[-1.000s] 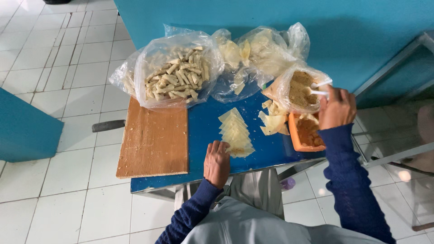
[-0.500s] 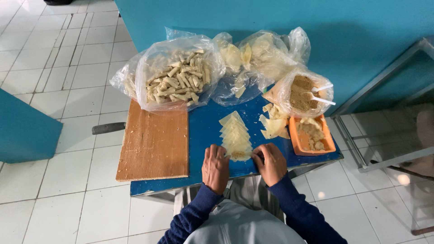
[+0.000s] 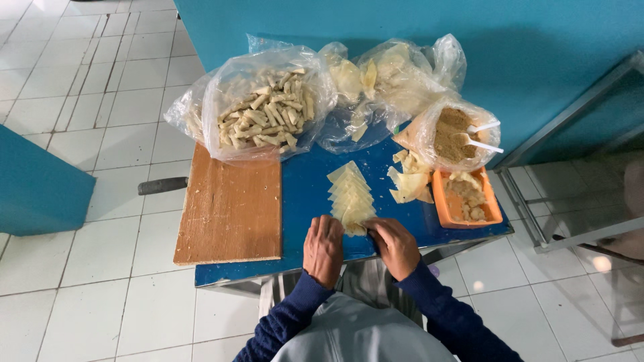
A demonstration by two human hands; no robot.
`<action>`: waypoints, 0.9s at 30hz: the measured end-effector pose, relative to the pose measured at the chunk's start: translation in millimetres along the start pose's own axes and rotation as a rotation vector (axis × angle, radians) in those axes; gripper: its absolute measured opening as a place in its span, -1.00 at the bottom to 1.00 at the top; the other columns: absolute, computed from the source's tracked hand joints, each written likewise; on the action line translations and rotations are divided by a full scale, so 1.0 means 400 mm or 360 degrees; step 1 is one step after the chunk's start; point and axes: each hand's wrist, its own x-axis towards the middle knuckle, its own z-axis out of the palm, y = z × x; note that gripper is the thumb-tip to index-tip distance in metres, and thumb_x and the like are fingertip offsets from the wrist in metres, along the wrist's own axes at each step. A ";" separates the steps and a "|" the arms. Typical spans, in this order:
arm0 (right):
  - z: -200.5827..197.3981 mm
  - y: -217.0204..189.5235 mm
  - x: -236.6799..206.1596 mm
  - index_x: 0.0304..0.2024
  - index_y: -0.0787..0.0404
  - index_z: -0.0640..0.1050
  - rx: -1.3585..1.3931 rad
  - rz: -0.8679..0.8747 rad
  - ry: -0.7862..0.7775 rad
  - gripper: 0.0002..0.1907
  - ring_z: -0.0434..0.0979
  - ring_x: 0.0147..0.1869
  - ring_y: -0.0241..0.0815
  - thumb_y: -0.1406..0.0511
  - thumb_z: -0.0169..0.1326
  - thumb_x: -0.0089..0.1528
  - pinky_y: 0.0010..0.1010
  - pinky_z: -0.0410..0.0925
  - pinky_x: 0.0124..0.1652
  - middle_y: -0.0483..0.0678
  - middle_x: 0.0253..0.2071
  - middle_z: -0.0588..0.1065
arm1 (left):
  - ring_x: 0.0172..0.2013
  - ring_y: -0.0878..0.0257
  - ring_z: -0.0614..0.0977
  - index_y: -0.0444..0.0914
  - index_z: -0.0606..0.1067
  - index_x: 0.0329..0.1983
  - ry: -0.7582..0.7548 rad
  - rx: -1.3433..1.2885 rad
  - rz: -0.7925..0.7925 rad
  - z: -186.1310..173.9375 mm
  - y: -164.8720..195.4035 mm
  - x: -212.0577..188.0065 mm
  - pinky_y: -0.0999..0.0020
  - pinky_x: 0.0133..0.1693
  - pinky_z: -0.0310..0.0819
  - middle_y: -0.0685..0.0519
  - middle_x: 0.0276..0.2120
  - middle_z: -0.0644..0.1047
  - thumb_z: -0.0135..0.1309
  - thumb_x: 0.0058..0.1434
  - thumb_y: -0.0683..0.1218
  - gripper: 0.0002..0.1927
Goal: The person folds thin square dough wrappers into triangular pieces by hand, pressing each fold flat and stacking the finished triangles on the table. They occasionally scoop a powdery substance from a plastic bag with a spoon and continue folding more wrappers from a pile.
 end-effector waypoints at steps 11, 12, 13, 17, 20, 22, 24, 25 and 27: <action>0.029 0.052 -0.022 0.03 0.25 0.51 -0.0284 -0.0221 -0.0159 -0.65 0.53 0.05 0.11 0.47 0.15 0.18 -0.15 0.41 0.01 0.07 -0.04 0.55 | -0.18 -0.01 0.46 -0.33 0.43 -0.26 -0.0033 0.0002 -0.0131 0.005 -0.004 -0.003 0.14 -0.15 0.40 -0.09 -0.22 0.41 0.04 0.16 -0.26 -0.92; 0.027 0.050 -0.016 0.06 0.24 0.51 -0.0273 -0.0236 -0.0182 -0.60 0.52 0.04 0.10 0.48 0.15 0.15 -0.16 0.41 0.00 0.06 -0.05 0.54 | -0.18 0.00 0.46 -0.31 0.44 -0.26 -0.0031 0.0037 -0.0114 0.004 -0.001 -0.004 0.15 -0.15 0.39 -0.08 -0.23 0.40 0.04 0.15 -0.25 -0.91; 0.025 0.046 -0.011 0.09 0.22 0.52 -0.0262 -0.0251 -0.0210 -0.55 0.51 0.02 0.09 0.50 0.14 0.13 -0.16 0.40 0.00 0.05 -0.06 0.54 | -0.17 0.01 0.45 -0.30 0.44 -0.26 -0.0031 0.0073 -0.0101 0.002 0.003 -0.007 0.16 -0.15 0.38 -0.06 -0.23 0.39 0.05 0.14 -0.24 -0.89; 0.024 0.034 0.021 0.17 0.15 0.52 -0.0356 -0.0180 -0.0443 -0.37 0.48 -0.01 0.08 0.56 0.10 0.03 -0.17 0.39 -0.02 0.03 -0.13 0.47 | -0.15 0.03 0.42 -0.26 0.45 -0.24 -0.0118 0.0265 -0.0070 0.000 0.008 -0.013 0.16 -0.16 0.32 -0.05 -0.22 0.37 0.04 0.09 -0.21 -0.85; 0.044 0.035 0.049 0.19 0.04 0.53 -0.0462 -0.0246 -0.0424 -0.35 0.46 -0.05 0.04 0.54 0.10 0.04 -0.18 0.38 -0.06 0.00 -0.18 0.42 | -0.13 0.04 0.42 -0.25 0.44 -0.19 -0.0134 0.0314 -0.0026 0.003 0.010 -0.014 0.15 -0.15 0.30 -0.04 -0.21 0.37 0.04 0.14 -0.20 -0.84; 0.066 0.038 0.060 0.16 0.01 0.54 -0.0465 -0.0208 -0.0427 -0.39 0.45 -0.07 0.02 0.52 0.10 0.07 -0.22 0.38 -0.08 0.00 -0.19 0.40 | -0.11 0.04 0.42 -0.26 0.44 -0.17 -0.0176 0.0356 -0.0027 0.004 0.010 -0.014 0.15 -0.14 0.31 -0.04 -0.18 0.38 0.02 0.12 -0.20 -0.81; 0.078 0.047 0.064 0.13 -0.02 0.55 -0.0498 -0.0199 -0.0429 -0.45 0.44 -0.10 0.00 0.49 0.10 0.11 -0.24 0.39 -0.09 0.00 -0.20 0.39 | -0.09 0.04 0.43 -0.27 0.45 -0.13 -0.0177 0.0352 0.0006 0.005 0.009 -0.013 0.16 -0.13 0.31 -0.05 -0.14 0.40 0.02 0.11 -0.21 -0.77; 0.083 0.051 0.063 0.12 -0.03 0.55 -0.0526 -0.0204 -0.0434 -0.48 0.43 -0.11 -0.01 0.48 0.10 0.13 -0.23 0.39 -0.10 -0.02 -0.20 0.38 | -0.08 0.03 0.43 -0.28 0.45 -0.11 -0.0163 0.0326 0.0037 0.003 0.008 -0.014 0.16 -0.12 0.32 -0.05 -0.12 0.41 0.02 0.10 -0.21 -0.74; 0.092 0.059 0.063 0.10 -0.06 0.55 -0.0590 -0.0194 -0.0432 -0.52 0.43 -0.13 -0.02 0.45 0.10 0.16 -0.23 0.39 -0.10 -0.03 -0.20 0.38 | -0.07 0.01 0.43 -0.31 0.45 -0.08 -0.0157 0.0307 0.0113 0.001 0.007 -0.014 0.16 -0.11 0.33 -0.08 -0.09 0.41 0.03 0.06 -0.23 -0.69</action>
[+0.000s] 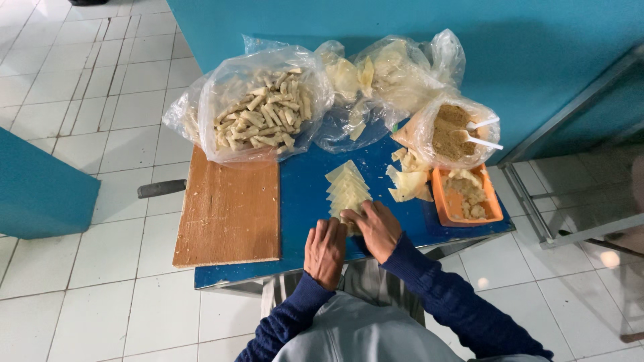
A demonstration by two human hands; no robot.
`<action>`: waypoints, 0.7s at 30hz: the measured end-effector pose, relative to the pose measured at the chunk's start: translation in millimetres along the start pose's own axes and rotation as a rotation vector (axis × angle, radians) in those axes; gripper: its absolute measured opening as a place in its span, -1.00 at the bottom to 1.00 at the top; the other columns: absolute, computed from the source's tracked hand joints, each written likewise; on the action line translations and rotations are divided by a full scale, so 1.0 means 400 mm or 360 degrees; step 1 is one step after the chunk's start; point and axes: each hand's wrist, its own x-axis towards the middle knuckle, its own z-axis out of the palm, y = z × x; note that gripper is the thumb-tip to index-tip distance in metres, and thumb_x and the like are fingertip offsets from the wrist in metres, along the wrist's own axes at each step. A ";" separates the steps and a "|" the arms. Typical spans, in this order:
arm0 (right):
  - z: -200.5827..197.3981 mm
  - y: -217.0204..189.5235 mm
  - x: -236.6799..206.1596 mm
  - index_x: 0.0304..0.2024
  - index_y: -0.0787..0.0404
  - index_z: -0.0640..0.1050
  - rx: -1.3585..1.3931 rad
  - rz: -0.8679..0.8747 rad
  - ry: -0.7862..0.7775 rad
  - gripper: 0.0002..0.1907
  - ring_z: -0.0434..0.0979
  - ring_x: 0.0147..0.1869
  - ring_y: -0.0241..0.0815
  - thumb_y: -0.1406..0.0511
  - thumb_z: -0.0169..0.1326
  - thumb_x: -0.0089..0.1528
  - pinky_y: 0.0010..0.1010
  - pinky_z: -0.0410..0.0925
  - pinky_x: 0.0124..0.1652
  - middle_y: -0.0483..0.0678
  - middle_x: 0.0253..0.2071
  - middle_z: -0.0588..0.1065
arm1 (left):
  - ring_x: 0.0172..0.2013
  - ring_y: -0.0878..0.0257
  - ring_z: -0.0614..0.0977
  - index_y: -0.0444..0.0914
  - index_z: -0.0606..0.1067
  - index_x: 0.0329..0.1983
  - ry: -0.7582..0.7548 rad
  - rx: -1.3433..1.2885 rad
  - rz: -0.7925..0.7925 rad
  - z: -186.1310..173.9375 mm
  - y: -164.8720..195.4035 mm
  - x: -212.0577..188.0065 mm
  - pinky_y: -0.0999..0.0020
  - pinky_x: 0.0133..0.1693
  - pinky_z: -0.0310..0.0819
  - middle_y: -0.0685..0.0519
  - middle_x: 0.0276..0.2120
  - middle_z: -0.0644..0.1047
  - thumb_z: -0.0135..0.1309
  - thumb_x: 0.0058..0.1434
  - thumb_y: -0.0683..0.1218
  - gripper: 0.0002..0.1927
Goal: The person folds thin square dough wrappers into triangular pieces by hand, pressing each fold flat and stacking the finished triangles on the table. They occasionally scoop a powdery substance from a plastic bag with a spoon and continue folding more wrappers from a pile.
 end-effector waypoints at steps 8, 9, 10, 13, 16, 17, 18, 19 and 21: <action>0.016 0.009 0.003 0.11 -0.16 0.58 0.0011 -0.0002 0.0015 -0.45 0.44 -0.15 -0.04 0.47 0.11 0.12 -0.23 0.42 -0.13 -0.02 -0.20 0.39 | -0.20 -0.06 0.46 -0.31 0.40 -0.19 0.0115 -0.0398 -0.0147 -0.003 -0.007 0.010 0.11 -0.16 0.40 -0.09 -0.28 0.44 0.04 0.23 -0.25 -0.90; 0.017 0.009 -0.002 0.12 -0.16 0.58 -0.0002 -0.0001 0.0001 -0.44 0.43 -0.16 -0.05 0.48 0.11 0.13 -0.25 0.42 -0.13 -0.03 -0.22 0.38 | -0.22 -0.07 0.46 -0.31 0.39 -0.21 0.0115 -0.0441 -0.0194 -0.006 -0.006 0.007 0.10 -0.18 0.39 -0.10 -0.30 0.44 0.03 0.25 -0.26 -0.92; 0.018 0.009 -0.005 0.13 -0.16 0.57 -0.0017 0.0000 -0.0008 -0.44 0.43 -0.17 -0.06 0.48 0.11 0.14 -0.26 0.42 -0.12 -0.04 -0.24 0.37 | -0.24 -0.08 0.46 -0.31 0.38 -0.23 0.0120 -0.0483 -0.0236 -0.008 -0.005 0.006 0.09 -0.21 0.38 -0.10 -0.33 0.43 0.01 0.27 -0.27 -0.94; 0.021 0.012 -0.008 0.13 -0.17 0.58 -0.0021 -0.0003 0.0019 -0.44 0.43 -0.18 -0.07 0.48 0.10 0.15 -0.27 0.42 -0.13 -0.05 -0.26 0.36 | -0.28 -0.09 0.46 -0.31 0.35 -0.26 0.0167 -0.0512 -0.0269 -0.009 -0.001 0.012 0.07 -0.23 0.37 -0.11 -0.38 0.41 -0.01 0.28 -0.28 -0.94; 0.022 0.011 -0.007 0.09 -0.19 0.60 0.0090 0.0025 0.0074 -0.50 0.42 -0.20 -0.08 0.45 0.12 0.17 -0.25 0.41 -0.16 -0.08 -0.27 0.36 | -0.27 -0.11 0.46 -0.32 0.34 -0.24 0.0250 -0.0531 -0.0133 -0.011 0.010 0.015 0.06 -0.21 0.38 -0.11 -0.36 0.41 -0.03 0.26 -0.30 -0.93; 0.021 0.010 -0.005 0.08 -0.19 0.60 0.0140 0.0038 0.0097 -0.52 0.42 -0.20 -0.08 0.44 0.13 0.18 -0.24 0.40 -0.17 -0.08 -0.28 0.37 | -0.26 -0.11 0.47 -0.32 0.34 -0.22 0.0284 -0.0543 -0.0064 -0.012 0.012 0.017 0.05 -0.19 0.38 -0.12 -0.35 0.42 -0.04 0.26 -0.31 -0.92; 0.018 0.009 -0.002 0.08 -0.19 0.60 0.0139 0.0033 0.0088 -0.52 0.42 -0.20 -0.08 0.43 0.13 0.18 -0.24 0.39 -0.17 -0.09 -0.29 0.36 | -0.27 -0.11 0.47 -0.32 0.35 -0.23 0.0244 -0.0542 -0.0085 -0.013 0.013 0.020 0.06 -0.21 0.38 -0.11 -0.36 0.42 -0.03 0.25 -0.31 -0.92; 0.014 0.007 -0.001 0.08 -0.19 0.60 0.0139 0.0031 0.0078 -0.52 0.42 -0.20 -0.08 0.43 0.13 0.19 -0.23 0.37 -0.17 -0.10 -0.30 0.36 | -0.29 -0.10 0.48 -0.32 0.36 -0.25 0.0201 -0.0542 -0.0106 -0.016 0.014 0.020 0.06 -0.22 0.37 -0.11 -0.37 0.43 -0.03 0.23 -0.32 -0.92; 0.001 0.004 0.001 0.10 -0.19 0.59 0.0144 0.0024 0.0051 -0.51 0.44 -0.19 -0.08 0.43 0.13 0.18 -0.22 0.35 -0.17 -0.10 -0.30 0.38 | -0.28 -0.10 0.49 -0.31 0.37 -0.24 0.0191 -0.0568 -0.0101 -0.018 0.014 0.023 0.07 -0.22 0.39 -0.11 -0.37 0.45 -0.02 0.23 -0.32 -0.91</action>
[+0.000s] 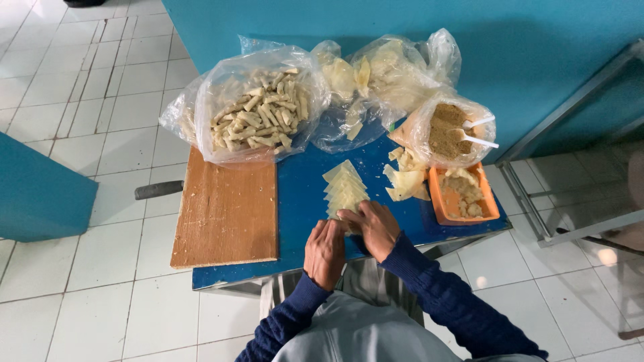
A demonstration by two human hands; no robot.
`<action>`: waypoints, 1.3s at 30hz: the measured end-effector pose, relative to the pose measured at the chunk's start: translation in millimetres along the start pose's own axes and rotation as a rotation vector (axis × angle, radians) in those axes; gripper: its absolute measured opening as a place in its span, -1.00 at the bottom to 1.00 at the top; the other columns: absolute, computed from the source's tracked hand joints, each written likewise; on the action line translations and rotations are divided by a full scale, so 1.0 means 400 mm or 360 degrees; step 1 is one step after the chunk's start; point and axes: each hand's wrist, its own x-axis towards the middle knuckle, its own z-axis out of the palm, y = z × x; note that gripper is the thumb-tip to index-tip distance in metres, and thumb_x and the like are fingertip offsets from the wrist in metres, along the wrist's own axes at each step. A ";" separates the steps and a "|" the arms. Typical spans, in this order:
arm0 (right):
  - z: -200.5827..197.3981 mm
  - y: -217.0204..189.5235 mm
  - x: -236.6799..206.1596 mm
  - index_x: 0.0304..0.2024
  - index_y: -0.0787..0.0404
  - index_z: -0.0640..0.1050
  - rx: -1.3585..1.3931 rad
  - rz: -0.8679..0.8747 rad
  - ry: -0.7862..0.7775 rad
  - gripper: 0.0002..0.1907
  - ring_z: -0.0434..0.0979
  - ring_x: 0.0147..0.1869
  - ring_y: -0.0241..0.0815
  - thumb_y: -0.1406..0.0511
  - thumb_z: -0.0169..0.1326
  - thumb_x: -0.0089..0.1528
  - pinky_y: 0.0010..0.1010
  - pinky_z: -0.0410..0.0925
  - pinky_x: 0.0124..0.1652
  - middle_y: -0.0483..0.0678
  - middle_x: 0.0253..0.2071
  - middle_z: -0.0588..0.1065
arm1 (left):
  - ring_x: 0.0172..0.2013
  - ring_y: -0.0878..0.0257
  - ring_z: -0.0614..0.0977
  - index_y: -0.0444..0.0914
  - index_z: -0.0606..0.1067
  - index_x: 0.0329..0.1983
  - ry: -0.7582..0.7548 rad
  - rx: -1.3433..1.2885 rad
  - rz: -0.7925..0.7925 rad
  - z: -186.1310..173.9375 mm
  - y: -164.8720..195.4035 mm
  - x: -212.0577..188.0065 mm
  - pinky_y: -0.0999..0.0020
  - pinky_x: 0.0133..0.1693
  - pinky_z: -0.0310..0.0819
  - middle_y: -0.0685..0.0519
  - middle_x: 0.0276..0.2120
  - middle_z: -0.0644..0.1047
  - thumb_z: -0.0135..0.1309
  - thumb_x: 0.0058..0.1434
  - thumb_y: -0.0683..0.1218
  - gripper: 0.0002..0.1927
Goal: The person folds thin square dough wrappers into triangular pieces by hand, pressing each fold flat and stacking the finished triangles on the table. They occasionally scoop a powdery substance from a plastic bag with a spoon and continue folding more wrappers from a pile.
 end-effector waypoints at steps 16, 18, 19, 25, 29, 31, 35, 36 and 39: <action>-0.082 0.010 -0.056 -0.08 0.17 0.53 0.0255 -0.0075 0.0075 -0.80 0.52 -0.03 0.01 0.32 0.17 0.23 -0.15 0.32 -0.06 -0.06 -0.10 0.55 | -0.11 -0.13 0.60 -0.35 0.34 -0.02 -0.0261 -0.0350 -0.0167 -0.020 -0.022 0.022 0.13 -0.16 0.55 -0.15 -0.08 0.43 0.21 0.08 -0.29 -0.58; -0.068 0.013 -0.056 -0.14 0.18 0.55 0.0207 -0.0091 0.0151 -0.86 0.53 -0.04 0.00 0.32 0.16 0.26 -0.15 0.34 -0.07 -0.06 -0.13 0.56 | -0.08 -0.16 0.57 -0.37 0.36 0.02 -0.0315 -0.0314 -0.0130 -0.026 -0.025 0.024 0.10 -0.15 0.53 -0.17 -0.04 0.42 0.23 0.06 -0.29 -0.54; -0.062 0.015 -0.057 -0.15 0.19 0.56 0.0194 -0.0107 0.0196 -0.89 0.53 -0.05 0.00 0.34 0.15 0.27 -0.15 0.35 -0.07 -0.06 -0.14 0.56 | -0.07 -0.16 0.56 -0.38 0.37 0.02 -0.0354 -0.0298 -0.0125 -0.026 -0.026 0.026 0.09 -0.15 0.51 -0.18 -0.02 0.41 0.24 0.06 -0.28 -0.54; -0.048 0.024 -0.037 -0.23 0.22 0.56 0.0308 0.0094 0.0208 -0.93 0.54 -0.11 0.05 0.35 0.13 0.25 -0.15 0.38 -0.12 0.01 -0.23 0.57 | -0.02 -0.14 0.54 -0.41 0.46 -0.08 -0.0338 -0.0270 0.0003 -0.009 -0.040 0.031 0.09 -0.06 0.49 -0.18 -0.03 0.41 0.20 0.08 -0.28 -0.68; -0.049 0.018 -0.001 -0.24 0.21 0.57 0.0442 0.0230 0.0139 -0.94 0.54 -0.14 0.06 0.34 0.14 0.26 -0.14 0.37 -0.15 0.00 -0.28 0.56 | -0.09 -0.07 0.54 -0.37 0.47 -0.24 -0.0257 -0.0220 0.0115 0.009 -0.061 0.056 0.14 -0.08 0.48 -0.13 -0.16 0.42 0.10 0.18 -0.29 -0.90; -0.051 0.007 0.006 -0.26 0.23 0.55 0.0332 0.0164 0.0231 -0.94 0.51 -0.13 0.10 0.35 0.14 0.25 -0.13 0.37 -0.15 0.04 -0.28 0.52 | -0.17 -0.03 0.52 -0.32 0.48 -0.30 -0.0298 0.0013 0.0249 0.015 -0.077 0.076 0.14 -0.11 0.45 -0.05 -0.26 0.47 0.06 0.12 -0.30 -0.91; -0.057 -0.008 0.009 -0.23 0.28 0.54 0.0327 0.0068 0.0350 -0.91 0.49 -0.11 0.11 0.39 0.15 0.21 -0.12 0.38 -0.14 0.04 -0.24 0.50 | -0.23 -0.03 0.50 -0.30 0.43 -0.35 -0.0294 -0.0057 0.0268 0.024 -0.095 0.103 0.11 -0.12 0.41 -0.06 -0.36 0.45 0.04 0.18 -0.29 -0.95; -0.058 -0.012 0.004 -0.23 0.27 0.56 0.0332 0.0073 0.0335 -0.92 0.50 -0.10 0.10 0.41 0.15 0.21 -0.13 0.38 -0.14 0.03 -0.24 0.50 | -0.23 -0.04 0.50 -0.30 0.44 -0.36 -0.0335 -0.0082 0.0180 0.026 -0.095 0.103 0.11 -0.14 0.41 -0.06 -0.35 0.46 0.05 0.17 -0.28 -0.96; -0.063 -0.014 -0.007 -0.21 0.26 0.58 0.0334 0.0007 0.0322 -0.89 0.51 -0.08 0.09 0.45 0.14 0.19 -0.15 0.40 -0.12 0.02 -0.22 0.51 | -0.21 -0.06 0.53 -0.29 0.46 -0.35 -0.0425 -0.0174 0.0016 0.030 -0.099 0.105 0.10 -0.18 0.42 -0.07 -0.31 0.48 0.06 0.17 -0.26 -0.98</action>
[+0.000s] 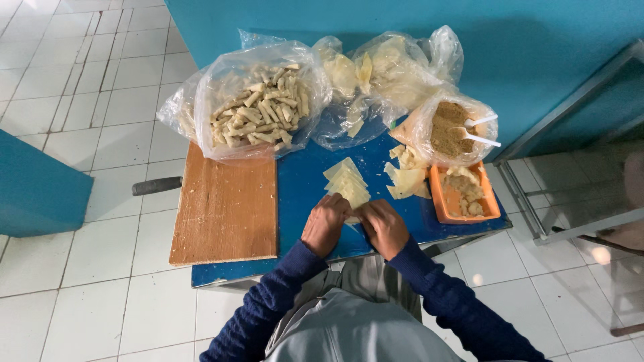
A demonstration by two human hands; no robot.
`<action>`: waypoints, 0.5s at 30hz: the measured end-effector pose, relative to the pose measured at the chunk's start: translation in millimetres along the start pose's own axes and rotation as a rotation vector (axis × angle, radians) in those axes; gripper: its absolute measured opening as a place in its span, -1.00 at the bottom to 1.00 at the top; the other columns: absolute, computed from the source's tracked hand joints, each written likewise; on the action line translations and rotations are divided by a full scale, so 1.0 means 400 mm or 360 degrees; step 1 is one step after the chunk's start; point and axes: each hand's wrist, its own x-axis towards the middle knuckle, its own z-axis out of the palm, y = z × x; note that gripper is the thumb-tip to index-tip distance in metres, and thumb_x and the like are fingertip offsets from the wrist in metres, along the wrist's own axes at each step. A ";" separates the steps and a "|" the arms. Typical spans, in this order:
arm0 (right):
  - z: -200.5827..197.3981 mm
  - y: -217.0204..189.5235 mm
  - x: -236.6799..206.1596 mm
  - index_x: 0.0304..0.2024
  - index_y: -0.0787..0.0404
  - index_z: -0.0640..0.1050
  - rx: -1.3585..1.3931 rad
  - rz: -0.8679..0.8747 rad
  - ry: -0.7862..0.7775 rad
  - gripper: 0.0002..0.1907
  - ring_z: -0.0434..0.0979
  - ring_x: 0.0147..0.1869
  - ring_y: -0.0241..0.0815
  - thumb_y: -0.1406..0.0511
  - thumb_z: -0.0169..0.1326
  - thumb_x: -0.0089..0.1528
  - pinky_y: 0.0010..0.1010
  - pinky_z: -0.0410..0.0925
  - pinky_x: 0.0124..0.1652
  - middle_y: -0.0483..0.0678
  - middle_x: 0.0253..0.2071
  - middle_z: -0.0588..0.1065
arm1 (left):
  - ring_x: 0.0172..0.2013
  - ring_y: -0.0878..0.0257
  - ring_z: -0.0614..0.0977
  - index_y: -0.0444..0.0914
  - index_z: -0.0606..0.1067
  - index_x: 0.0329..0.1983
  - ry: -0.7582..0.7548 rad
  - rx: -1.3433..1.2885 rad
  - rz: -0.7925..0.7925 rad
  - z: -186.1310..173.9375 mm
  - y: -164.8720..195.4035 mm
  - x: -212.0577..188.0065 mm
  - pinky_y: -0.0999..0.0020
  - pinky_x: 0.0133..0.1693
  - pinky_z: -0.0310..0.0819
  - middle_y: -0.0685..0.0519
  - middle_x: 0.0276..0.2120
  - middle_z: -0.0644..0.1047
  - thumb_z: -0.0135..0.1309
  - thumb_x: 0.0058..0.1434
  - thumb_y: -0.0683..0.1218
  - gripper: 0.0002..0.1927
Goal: The person folds thin square dough wrappers into triangular pieces by hand, pressing each fold flat and stacking the finished triangles on the table. They occasionally scoop a powdery substance from a plastic bag with a spoon and continue folding more wrappers from a pile.
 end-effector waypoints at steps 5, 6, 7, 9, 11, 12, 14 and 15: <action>-0.004 0.006 -0.010 -0.22 0.28 0.57 0.0031 -0.0057 -0.0068 -0.84 0.51 -0.09 0.08 0.37 0.23 0.16 -0.17 0.40 -0.11 0.03 -0.21 0.52 | -0.14 -0.07 0.58 -0.28 0.53 -0.22 -0.0217 -0.0138 0.0161 -0.029 -0.025 0.001 0.11 -0.17 0.49 -0.08 -0.19 0.45 0.08 0.23 -0.21 -0.92; -0.002 0.007 -0.009 -0.22 0.27 0.58 0.0008 -0.0046 -0.0078 -0.84 0.51 -0.08 0.08 0.36 0.23 0.16 -0.17 0.40 -0.11 0.03 -0.22 0.51 | -0.15 -0.08 0.58 -0.29 0.53 -0.25 -0.0226 -0.0196 0.0101 -0.029 -0.025 0.002 0.11 -0.17 0.49 -0.09 -0.18 0.45 0.12 0.18 -0.20 -0.91; 0.000 0.010 -0.005 -0.22 0.26 0.58 -0.0013 -0.0039 -0.0087 -0.84 0.51 -0.07 0.09 0.36 0.24 0.16 -0.17 0.40 -0.10 0.04 -0.22 0.51 | -0.16 -0.09 0.58 -0.30 0.52 -0.27 -0.0233 -0.0252 0.0040 -0.029 -0.026 0.002 0.10 -0.17 0.49 -0.11 -0.17 0.44 0.17 0.14 -0.19 -0.88; 0.001 0.016 0.004 -0.22 0.24 0.60 0.0002 -0.0006 -0.0104 -0.86 0.52 -0.07 0.08 0.36 0.23 0.18 -0.18 0.41 -0.09 0.04 -0.22 0.52 | -0.16 -0.11 0.57 -0.31 0.51 -0.30 -0.0229 -0.0293 -0.0029 -0.027 -0.026 0.005 0.10 -0.16 0.49 -0.12 -0.17 0.43 0.22 0.11 -0.16 -0.84; -0.002 0.019 0.007 -0.21 0.22 0.62 0.0076 0.0058 -0.0125 -0.89 0.53 -0.08 0.04 0.38 0.21 0.20 -0.20 0.42 -0.10 0.02 -0.22 0.53 | -0.14 -0.11 0.57 -0.32 0.50 -0.29 -0.0219 -0.0270 -0.0053 -0.022 -0.024 0.004 0.11 -0.15 0.48 -0.11 -0.17 0.44 0.24 0.14 -0.14 -0.83; -0.003 0.019 0.007 -0.21 0.23 0.61 0.0088 0.0095 -0.0126 -0.87 0.54 -0.10 0.04 0.36 0.23 0.19 -0.20 0.42 -0.12 0.02 -0.22 0.54 | -0.14 -0.11 0.57 -0.31 0.50 -0.30 -0.0227 -0.0265 -0.0051 -0.021 -0.026 0.007 0.11 -0.15 0.49 -0.11 -0.17 0.44 0.23 0.14 -0.15 -0.84; -0.005 0.018 0.004 -0.20 0.25 0.61 0.0114 0.0165 -0.0132 -0.83 0.56 -0.14 0.03 0.32 0.26 0.19 -0.19 0.42 -0.18 0.03 -0.21 0.56 | -0.15 -0.10 0.58 -0.31 0.50 -0.32 -0.0238 -0.0252 -0.0048 -0.020 -0.031 0.014 0.12 -0.15 0.49 -0.10 -0.17 0.44 0.22 0.13 -0.16 -0.86; -0.005 0.017 0.002 -0.21 0.25 0.61 0.0115 0.0114 -0.0116 -0.84 0.56 -0.14 0.03 0.33 0.26 0.18 -0.19 0.42 -0.18 0.02 -0.22 0.56 | -0.15 -0.08 0.59 -0.30 0.50 -0.32 -0.0251 -0.0244 -0.0059 -0.019 -0.032 0.016 0.12 -0.15 0.50 -0.09 -0.16 0.45 0.20 0.13 -0.18 -0.88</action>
